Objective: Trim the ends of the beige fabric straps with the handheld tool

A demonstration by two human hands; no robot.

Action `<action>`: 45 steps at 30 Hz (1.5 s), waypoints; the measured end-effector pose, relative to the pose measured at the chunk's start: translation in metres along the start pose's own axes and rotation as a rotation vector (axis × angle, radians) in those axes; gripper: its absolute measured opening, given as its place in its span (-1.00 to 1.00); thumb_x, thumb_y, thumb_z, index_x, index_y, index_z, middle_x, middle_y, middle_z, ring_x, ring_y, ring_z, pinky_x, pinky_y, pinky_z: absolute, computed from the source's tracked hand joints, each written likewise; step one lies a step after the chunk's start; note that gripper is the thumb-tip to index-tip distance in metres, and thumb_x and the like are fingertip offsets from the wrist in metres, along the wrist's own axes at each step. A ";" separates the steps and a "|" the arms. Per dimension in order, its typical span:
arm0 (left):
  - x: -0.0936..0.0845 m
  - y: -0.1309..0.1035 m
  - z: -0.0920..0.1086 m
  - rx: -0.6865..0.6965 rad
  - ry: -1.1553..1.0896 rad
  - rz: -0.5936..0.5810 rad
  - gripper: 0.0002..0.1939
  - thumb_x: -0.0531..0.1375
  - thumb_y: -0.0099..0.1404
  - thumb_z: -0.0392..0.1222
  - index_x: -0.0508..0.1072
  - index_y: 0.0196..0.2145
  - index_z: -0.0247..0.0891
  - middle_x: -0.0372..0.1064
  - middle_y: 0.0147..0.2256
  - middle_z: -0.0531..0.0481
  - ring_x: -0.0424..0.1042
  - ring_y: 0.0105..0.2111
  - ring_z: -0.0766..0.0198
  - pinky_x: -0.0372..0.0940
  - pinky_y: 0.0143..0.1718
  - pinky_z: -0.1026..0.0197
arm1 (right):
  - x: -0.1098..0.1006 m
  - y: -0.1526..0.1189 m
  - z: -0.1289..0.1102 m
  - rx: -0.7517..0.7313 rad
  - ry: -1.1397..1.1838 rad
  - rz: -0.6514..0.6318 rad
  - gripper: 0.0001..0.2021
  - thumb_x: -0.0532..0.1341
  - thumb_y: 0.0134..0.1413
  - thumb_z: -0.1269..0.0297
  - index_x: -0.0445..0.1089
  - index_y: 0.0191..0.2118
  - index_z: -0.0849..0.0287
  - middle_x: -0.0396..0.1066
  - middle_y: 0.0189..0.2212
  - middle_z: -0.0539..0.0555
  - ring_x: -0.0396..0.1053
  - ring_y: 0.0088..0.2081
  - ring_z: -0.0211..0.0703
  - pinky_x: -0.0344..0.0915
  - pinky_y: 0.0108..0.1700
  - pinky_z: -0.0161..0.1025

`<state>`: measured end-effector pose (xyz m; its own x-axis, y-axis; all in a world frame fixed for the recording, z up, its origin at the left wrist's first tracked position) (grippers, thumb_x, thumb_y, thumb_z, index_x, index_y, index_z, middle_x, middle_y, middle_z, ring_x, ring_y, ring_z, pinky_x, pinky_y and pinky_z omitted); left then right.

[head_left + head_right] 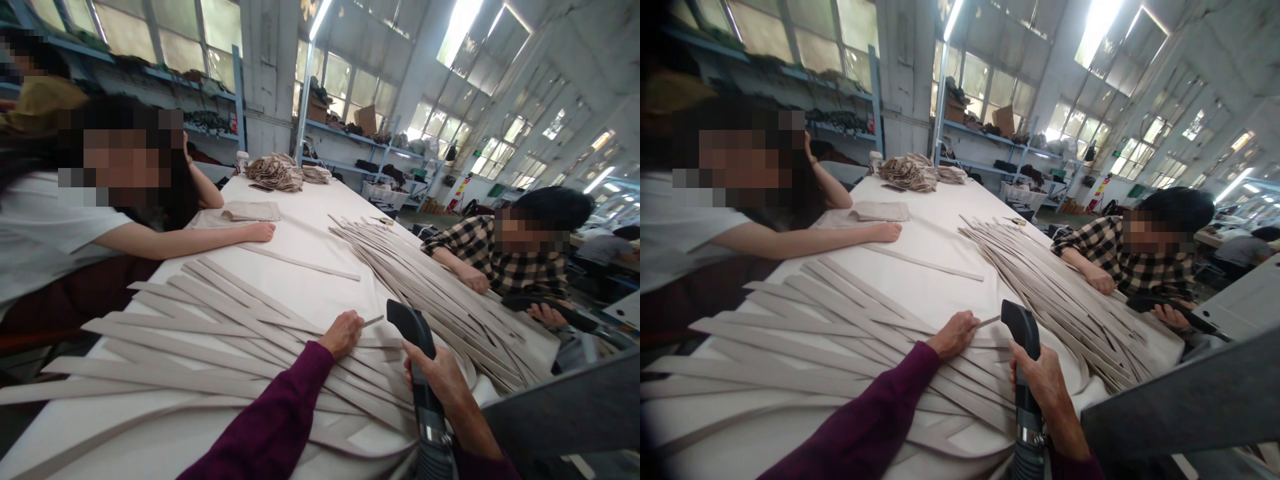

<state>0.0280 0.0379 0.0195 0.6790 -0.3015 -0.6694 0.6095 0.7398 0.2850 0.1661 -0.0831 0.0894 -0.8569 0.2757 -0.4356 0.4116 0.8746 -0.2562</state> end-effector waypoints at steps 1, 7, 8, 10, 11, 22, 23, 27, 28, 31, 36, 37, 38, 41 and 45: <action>-0.001 0.001 0.000 -0.039 -0.075 0.030 -0.75 -0.04 0.18 -0.28 0.35 -0.55 -0.36 0.14 -0.55 0.02 0.14 -0.50 0.36 0.08 -0.42 0.29 | 0.000 -0.001 -0.001 0.002 -0.003 -0.004 -0.65 0.19 -0.13 -0.01 0.24 -0.61 0.18 0.28 -0.80 -0.04 0.26 -0.74 -0.23 0.26 -0.70 -0.32; 0.011 0.004 0.004 -0.287 -1.059 0.028 -0.61 0.08 0.04 -0.22 0.39 -0.13 -0.33 0.20 -0.52 0.08 0.10 -0.65 0.48 0.00 -0.61 0.36 | 0.011 -0.008 -0.001 -0.028 -0.029 -0.049 -0.65 0.16 -0.09 0.00 0.24 -0.61 0.20 0.28 -0.80 -0.04 0.25 -0.75 -0.25 0.22 -0.71 -0.35; 0.013 0.004 0.004 -0.313 -1.149 0.039 -0.52 0.11 0.00 -0.25 0.35 -0.06 -0.31 0.20 -0.51 0.09 0.11 -0.65 0.49 0.01 -0.61 0.36 | 0.015 -0.010 -0.001 -0.043 -0.036 -0.061 -0.65 0.15 -0.08 0.00 0.24 -0.61 0.20 0.28 -0.80 -0.04 0.25 -0.75 -0.26 0.21 -0.72 -0.36; 0.015 0.004 0.003 -0.340 -1.250 0.075 -0.40 0.14 -0.07 -0.30 0.31 0.01 -0.29 0.19 -0.52 0.10 0.12 -0.66 0.50 0.04 -0.61 0.36 | 0.024 -0.011 -0.002 -0.058 -0.047 -0.085 -0.66 0.15 -0.08 0.01 0.23 -0.60 0.20 0.28 -0.80 -0.03 0.24 -0.76 -0.26 0.21 -0.72 -0.36; 0.016 0.004 0.003 -0.337 -1.278 0.090 -0.37 0.15 -0.09 -0.33 0.30 0.03 -0.30 0.19 -0.52 0.11 0.12 -0.65 0.51 0.05 -0.60 0.37 | 0.028 -0.011 -0.002 -0.062 -0.049 -0.093 -0.66 0.15 -0.08 0.02 0.23 -0.61 0.20 0.27 -0.81 -0.04 0.24 -0.76 -0.26 0.21 -0.72 -0.36; 0.026 0.003 0.002 -0.246 -1.331 0.044 -0.34 0.08 -0.11 -0.43 0.32 0.03 -0.27 0.32 -0.44 0.03 0.17 -0.63 0.51 0.05 -0.60 0.37 | 0.027 0.030 -0.033 -0.103 -0.032 0.017 -0.69 0.19 -0.16 0.05 0.26 -0.61 0.22 0.31 -0.76 0.00 0.28 -0.73 -0.24 0.25 -0.71 -0.34; 0.025 0.004 0.002 -0.266 -1.347 0.064 -0.32 0.07 -0.13 -0.43 0.31 0.04 -0.26 0.33 -0.42 0.03 0.17 -0.63 0.51 0.05 -0.61 0.37 | 0.025 0.030 -0.032 -0.101 -0.030 0.021 -0.69 0.19 -0.16 0.05 0.26 -0.61 0.22 0.32 -0.75 0.00 0.28 -0.73 -0.24 0.25 -0.71 -0.34; 0.022 0.006 -0.001 -0.363 -1.410 0.130 -0.26 0.07 -0.19 -0.46 0.29 0.04 -0.26 0.29 -0.46 0.07 0.15 -0.64 0.52 0.04 -0.63 0.38 | 0.021 0.017 -0.021 -0.086 -0.038 0.004 -0.65 0.16 -0.12 0.01 0.25 -0.62 0.22 0.27 -0.80 -0.02 0.24 -0.76 -0.26 0.24 -0.72 -0.34; 0.022 0.006 -0.001 -0.375 -1.417 0.134 -0.26 0.07 -0.19 -0.46 0.29 0.04 -0.27 0.26 -0.49 0.09 0.13 -0.65 0.53 0.05 -0.63 0.38 | 0.021 0.013 -0.018 -0.083 -0.041 -0.009 -0.65 0.16 -0.12 0.00 0.25 -0.62 0.21 0.27 -0.80 -0.02 0.24 -0.76 -0.26 0.24 -0.71 -0.34; 0.022 0.006 0.000 -0.356 -1.416 0.134 -0.28 0.08 -0.19 -0.46 0.31 0.02 -0.27 0.17 -0.57 0.16 0.05 -0.69 0.55 0.04 -0.64 0.38 | 0.027 0.001 -0.012 -0.078 -0.053 -0.047 -0.66 0.18 -0.12 0.01 0.25 -0.61 0.22 0.29 -0.79 -0.02 0.26 -0.75 -0.25 0.25 -0.70 -0.33; 0.024 0.005 0.002 -0.235 -1.361 0.094 -0.34 0.06 -0.16 -0.44 0.33 0.00 -0.28 0.24 -0.52 0.10 0.10 -0.67 0.53 0.04 -0.64 0.39 | 0.039 0.002 -0.019 -0.096 -0.059 -0.067 -0.67 0.17 -0.10 0.03 0.25 -0.58 0.22 0.29 -0.78 -0.02 0.26 -0.74 -0.25 0.26 -0.70 -0.34; 0.024 0.005 0.003 -0.209 -1.341 0.088 -0.35 0.05 -0.15 -0.44 0.34 -0.01 -0.29 0.26 -0.50 0.08 0.12 -0.66 0.52 0.05 -0.64 0.39 | 0.040 0.005 -0.020 -0.102 -0.060 -0.064 -0.68 0.17 -0.10 0.04 0.25 -0.58 0.22 0.29 -0.78 -0.03 0.26 -0.73 -0.25 0.26 -0.70 -0.34; 0.024 0.005 0.003 -0.189 -1.322 0.082 -0.36 0.05 -0.14 -0.44 0.34 -0.01 -0.29 0.27 -0.49 0.07 0.13 -0.66 0.52 0.05 -0.64 0.39 | 0.041 0.008 -0.022 -0.109 -0.063 -0.059 -0.68 0.16 -0.10 0.04 0.25 -0.58 0.22 0.29 -0.78 -0.03 0.26 -0.74 -0.26 0.26 -0.70 -0.34; 0.023 0.005 0.001 -0.177 -1.300 0.098 -0.34 0.04 -0.13 -0.44 0.32 0.01 -0.26 0.28 -0.47 0.06 0.12 -0.66 0.53 0.06 -0.64 0.39 | 0.042 0.012 -0.024 -0.129 -0.080 -0.045 -0.66 0.15 -0.09 0.03 0.26 -0.60 0.23 0.29 -0.79 -0.01 0.25 -0.74 -0.26 0.23 -0.70 -0.35; 0.023 0.007 -0.002 -0.203 -1.328 0.143 -0.29 0.03 -0.15 -0.46 0.28 0.05 -0.24 0.24 -0.51 0.10 0.11 -0.66 0.53 0.04 -0.64 0.40 | 0.043 0.005 -0.022 -0.129 -0.096 -0.064 -0.64 0.16 -0.10 0.01 0.27 -0.62 0.24 0.29 -0.80 0.00 0.24 -0.75 -0.26 0.22 -0.70 -0.35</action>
<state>0.0468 0.0370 0.0049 0.6809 -0.4788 0.5542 0.5087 0.8536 0.1125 0.1245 -0.0580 0.0883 -0.8438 0.1841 -0.5041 0.3091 0.9346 -0.1761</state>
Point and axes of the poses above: each hand's wrist, its own y-axis towards the middle knuckle, its own x-axis out of the palm, z = x × y, the point moved 4 cm from there along y, towards the middle knuckle
